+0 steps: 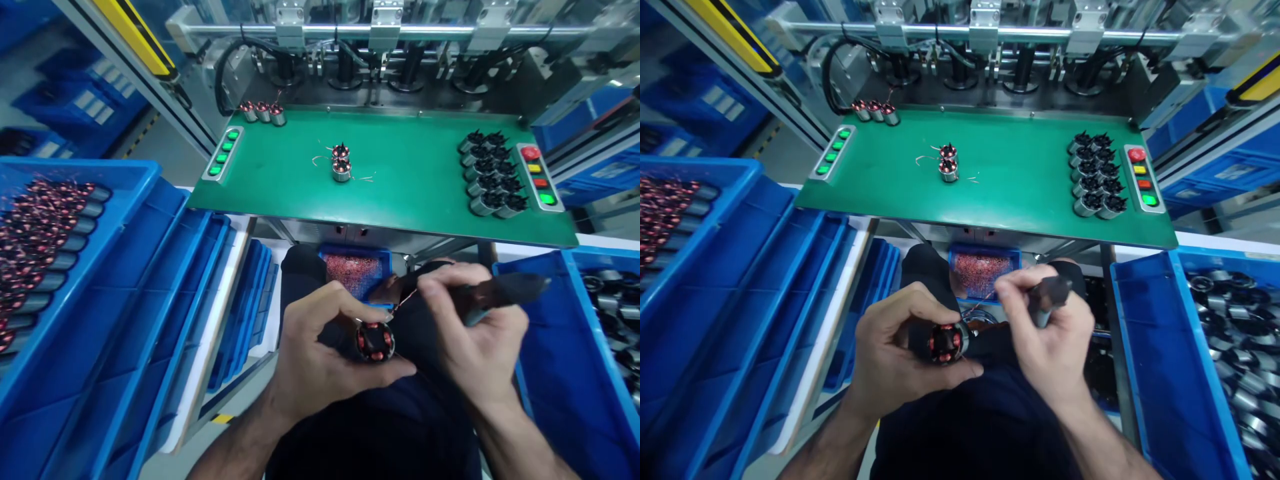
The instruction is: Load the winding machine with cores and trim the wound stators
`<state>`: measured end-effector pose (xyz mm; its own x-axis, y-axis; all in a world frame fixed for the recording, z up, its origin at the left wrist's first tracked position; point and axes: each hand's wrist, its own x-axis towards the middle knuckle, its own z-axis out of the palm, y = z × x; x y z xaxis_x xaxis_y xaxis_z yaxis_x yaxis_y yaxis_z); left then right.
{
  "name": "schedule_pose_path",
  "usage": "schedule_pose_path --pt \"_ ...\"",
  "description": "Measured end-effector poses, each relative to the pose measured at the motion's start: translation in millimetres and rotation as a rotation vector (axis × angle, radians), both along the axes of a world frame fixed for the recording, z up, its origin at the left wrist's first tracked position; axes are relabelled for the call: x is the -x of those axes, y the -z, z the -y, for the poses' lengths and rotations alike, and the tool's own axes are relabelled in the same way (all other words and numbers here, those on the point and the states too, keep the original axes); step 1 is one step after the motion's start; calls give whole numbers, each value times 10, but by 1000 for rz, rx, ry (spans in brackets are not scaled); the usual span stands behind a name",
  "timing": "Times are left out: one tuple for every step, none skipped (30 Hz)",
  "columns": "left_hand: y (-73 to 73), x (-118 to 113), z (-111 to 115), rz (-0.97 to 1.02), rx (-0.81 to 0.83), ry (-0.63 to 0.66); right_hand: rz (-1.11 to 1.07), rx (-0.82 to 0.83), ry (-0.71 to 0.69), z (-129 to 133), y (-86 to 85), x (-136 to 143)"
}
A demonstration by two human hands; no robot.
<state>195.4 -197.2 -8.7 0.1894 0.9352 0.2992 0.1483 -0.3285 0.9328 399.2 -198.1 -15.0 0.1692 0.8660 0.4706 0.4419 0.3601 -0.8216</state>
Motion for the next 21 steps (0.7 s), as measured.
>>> schedule_pose_path --pt "14 13 6 -8 3 -3 49 -27 39 -32 -14 -43" --pt "28 26 9 -16 6 -14 76 -32 61 -51 -29 -85" --pt "41 37 10 -19 8 -35 83 -11 57 -53 -45 -125" --pt "53 47 9 -17 7 -65 72 30 24 -36 -61 -163" --pt "64 56 6 -12 4 -100 53 85 -28 2 -75 -199" --pt "73 63 1 -8 2 -135 36 143 -83 58 -85 -232" --pt "81 70 -4 -6 -1 -162 27 195 -127 127 -90 -263" --pt "88 75 -9 -6 -1 -180 31 240 -160 201 -88 -289" --pt "93 78 -13 -7 0 -186 49 276 -190 274 -80 -311" --pt "100 80 -16 -6 1 -186 79 304 -219 338 -65 -327" --pt "106 79 -18 -3 3 -180 114 328 -249 388 -45 -335" --pt "114 76 -18 3 6 -173 144 353 -284 419 -21 -337" --pt "122 71 -17 8 10 -165 160 379 -319 433 5 -333" --pt "130 65 -15 11 15 -156 161 402 -342 430 32 -324" --pt "137 59 -12 10 19 -147 152 419 -353 415 57 -314" --pt "142 53 -9 6 24 -139 142 431 -358 391 78 -303" --pt "146 48 -6 1 30 -132 134 439 -361 365 95 -294" --pt "148 45 -3 -4 35 -125 132 442 -364 339 106 -287" --pt "148 45 0 -6 40 -120 132 438 -365 317 111 -281" --pt "148 47 3 -6 44 -115 131 433 -364 298 110 -276" --pt "148 50 6 -7 49 -112 128 429 -362 285 104 -271"
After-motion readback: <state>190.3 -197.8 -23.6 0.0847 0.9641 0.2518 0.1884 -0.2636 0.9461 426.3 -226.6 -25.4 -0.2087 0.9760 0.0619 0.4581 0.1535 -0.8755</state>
